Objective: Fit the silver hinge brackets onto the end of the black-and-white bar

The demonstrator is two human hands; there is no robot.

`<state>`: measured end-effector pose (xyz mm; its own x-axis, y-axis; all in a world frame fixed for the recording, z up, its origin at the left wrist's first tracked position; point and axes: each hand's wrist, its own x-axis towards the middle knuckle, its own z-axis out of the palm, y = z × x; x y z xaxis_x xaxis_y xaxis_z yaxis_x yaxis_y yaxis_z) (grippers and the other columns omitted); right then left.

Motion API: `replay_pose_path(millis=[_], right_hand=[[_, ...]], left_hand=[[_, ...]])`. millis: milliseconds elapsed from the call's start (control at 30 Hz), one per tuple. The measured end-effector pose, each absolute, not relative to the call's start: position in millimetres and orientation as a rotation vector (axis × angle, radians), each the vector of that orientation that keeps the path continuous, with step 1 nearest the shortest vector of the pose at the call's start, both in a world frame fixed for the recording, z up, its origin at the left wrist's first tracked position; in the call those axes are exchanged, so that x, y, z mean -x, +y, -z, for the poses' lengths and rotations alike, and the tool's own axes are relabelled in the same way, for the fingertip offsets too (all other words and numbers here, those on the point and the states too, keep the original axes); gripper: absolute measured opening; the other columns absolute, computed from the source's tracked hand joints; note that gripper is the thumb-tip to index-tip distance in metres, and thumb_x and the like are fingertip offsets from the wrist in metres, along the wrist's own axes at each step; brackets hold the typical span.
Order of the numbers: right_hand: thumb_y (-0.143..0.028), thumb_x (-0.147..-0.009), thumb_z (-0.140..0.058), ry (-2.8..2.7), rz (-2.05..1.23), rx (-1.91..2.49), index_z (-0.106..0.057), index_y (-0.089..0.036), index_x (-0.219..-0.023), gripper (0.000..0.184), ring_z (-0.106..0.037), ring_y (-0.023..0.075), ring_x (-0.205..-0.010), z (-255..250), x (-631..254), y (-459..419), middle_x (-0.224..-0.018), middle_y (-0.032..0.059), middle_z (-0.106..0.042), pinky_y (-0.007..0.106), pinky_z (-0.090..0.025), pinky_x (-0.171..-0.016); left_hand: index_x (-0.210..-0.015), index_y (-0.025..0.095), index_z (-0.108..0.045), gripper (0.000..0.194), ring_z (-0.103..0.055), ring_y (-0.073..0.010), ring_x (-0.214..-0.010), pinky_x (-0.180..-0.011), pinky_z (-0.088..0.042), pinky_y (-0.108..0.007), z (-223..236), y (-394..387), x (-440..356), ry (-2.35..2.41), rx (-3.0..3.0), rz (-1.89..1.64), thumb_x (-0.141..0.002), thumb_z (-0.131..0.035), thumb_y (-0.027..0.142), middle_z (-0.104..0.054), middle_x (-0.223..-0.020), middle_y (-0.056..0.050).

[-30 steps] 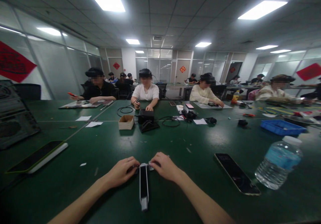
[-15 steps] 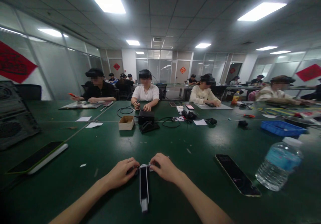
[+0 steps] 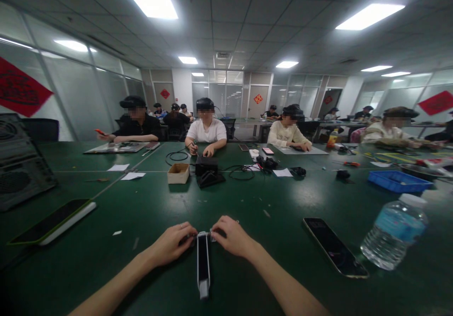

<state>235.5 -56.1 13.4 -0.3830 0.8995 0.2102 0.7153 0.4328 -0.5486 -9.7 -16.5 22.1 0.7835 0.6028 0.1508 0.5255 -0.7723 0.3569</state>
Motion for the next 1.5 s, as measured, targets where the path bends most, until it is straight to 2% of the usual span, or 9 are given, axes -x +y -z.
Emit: replay_pose_path(millis=[400, 500, 667, 767, 900, 1033, 1200, 1333, 1500], right_hand=[[-0.035, -0.091, -0.049, -2.237, -0.444, 1.38, -0.066, -0.021, -0.1, 0.023, -0.055, 0.0168, -0.092, -12.5, -237.2, -53.9, -0.102, 0.0055, -0.059, 0.029, -0.046, -0.08], [-0.034, -0.092, -0.048, -2.213, -0.232, 1.473, -0.065, -0.02, -0.103, 0.025, -0.054, 0.0195, -0.097, -14.9, -246.2, -48.3, -0.103, 0.0075, -0.06, 0.033, -0.044, -0.086], [-0.029, -0.089, -0.05, -2.04, 0.139, 1.953, -0.062, -0.017, -0.111, 0.029, -0.05, 0.0284, -0.107, -12.8, -277.8, -37.4, -0.115, 0.0145, -0.056, 0.041, -0.043, -0.086], [-0.022, -0.088, -0.047, -2.009, 0.037, 2.148, -0.062, -0.016, -0.111, 0.028, -0.054, 0.0274, -0.104, -7.4, -293.7, -34.2, -0.114, 0.0148, -0.056, 0.038, -0.045, -0.084], [-0.015, -0.09, -0.041, -2.032, -0.146, 2.096, -0.062, -0.017, -0.107, 0.027, -0.059, 0.0211, -0.096, -2.9, -297.2, -33.0, -0.107, 0.0113, -0.059, 0.032, -0.046, -0.08], [-0.019, -0.09, -0.044, -2.085, -0.2, 1.923, -0.064, -0.017, -0.1, 0.023, -0.058, 0.0212, -0.093, -3.1, -288.3, -33.7, -0.103, 0.0105, -0.059, 0.033, -0.047, -0.08], [-0.024, -0.089, -0.047, -2.03, -0.07, 1.836, -0.062, -0.018, -0.11, 0.026, -0.051, 0.0275, -0.105, -4.2, -289.3, -33.2, -0.113, 0.0138, -0.056, 0.043, -0.043, -0.088], [-0.029, -0.093, -0.042, -2.075, -0.28, 1.699, -0.061, -0.019, -0.114, 0.03, -0.055, 0.0211, -0.099, -5.9, -290.6, -34.9, -0.112, 0.0103, -0.056, 0.036, -0.045, -0.087], [-0.026, -0.09, -0.049, -2.23, -0.396, 1.613, -0.065, -0.018, -0.101, 0.022, -0.057, 0.019, -0.093, -11.0, -271.2, -40.8, -0.102, 0.0074, -0.059, 0.032, -0.046, -0.084]], left_hand=[[-0.106, 0.02, -0.058, 0.023, -0.056, -0.0148, -0.083, -0.073, -0.045, -0.024, -24.0, -17.0, 9.3, 0.875, -2.678, -0.37, -0.091, -0.041, 0.021, -0.059, -0.1, -0.004], [-0.104, 0.019, -0.059, 0.022, -0.056, -0.0153, -0.083, -0.073, -0.046, -0.025, -26.5, -18.0, 8.7, 0.887, -2.68, -0.351, -0.09, -0.042, 0.02, -0.059, -0.101, -0.004], [-0.106, 0.02, -0.058, 0.022, -0.056, -0.0152, -0.085, -0.074, -0.046, -0.025, -25.0, -16.8, 10.3, 0.879, -2.678, -0.35, -0.091, -0.042, 0.021, -0.059, -0.103, -0.004], [-0.108, 0.021, -0.058, 0.023, -0.056, -0.0148, -0.085, -0.075, -0.045, -0.025, -23.6, -16.2, 11.4, 0.885, -2.674, -0.342, -0.092, -0.042, 0.021, -0.059, -0.104, -0.004], [-0.108, 0.021, -0.058, 0.023, -0.056, -0.015, -0.086, -0.076, -0.046, -0.026, -25.8, -17.5, 10.8, 0.907, -2.675, -0.314, -0.092, -0.042, 0.021, -0.059, -0.104, -0.004], [-0.108, 0.02, -0.058, 0.023, -0.056, -0.0152, -0.086, -0.075, -0.046, -0.026, -27.5, -18.3, 9.9, 0.908, -2.675, -0.315, -0.091, -0.042, 0.021, -0.059, -0.104, -0.004], [-0.108, 0.021, -0.058, 0.023, -0.056, -0.0155, -0.086, -0.075, -0.046, -0.026, -29.2, -19.4, 9.9, 0.909, -2.658, -0.31, -0.092, -0.042, 0.021, -0.059, -0.104, -0.004], [-0.108, 0.021, -0.058, 0.023, -0.057, -0.0155, -0.085, -0.075, -0.045, -0.026, -28.1, -19.3, 10.1, 0.92, -2.665, -0.303, -0.092, -0.042, 0.022, -0.059, -0.104, -0.004], [-0.106, 0.021, -0.057, 0.021, -0.056, -0.0152, -0.085, -0.076, -0.045, -0.025, -20.5, -15.6, 10.5, 0.88, -2.703, -0.364, -0.092, -0.042, 0.02, -0.059, -0.102, -0.003]])
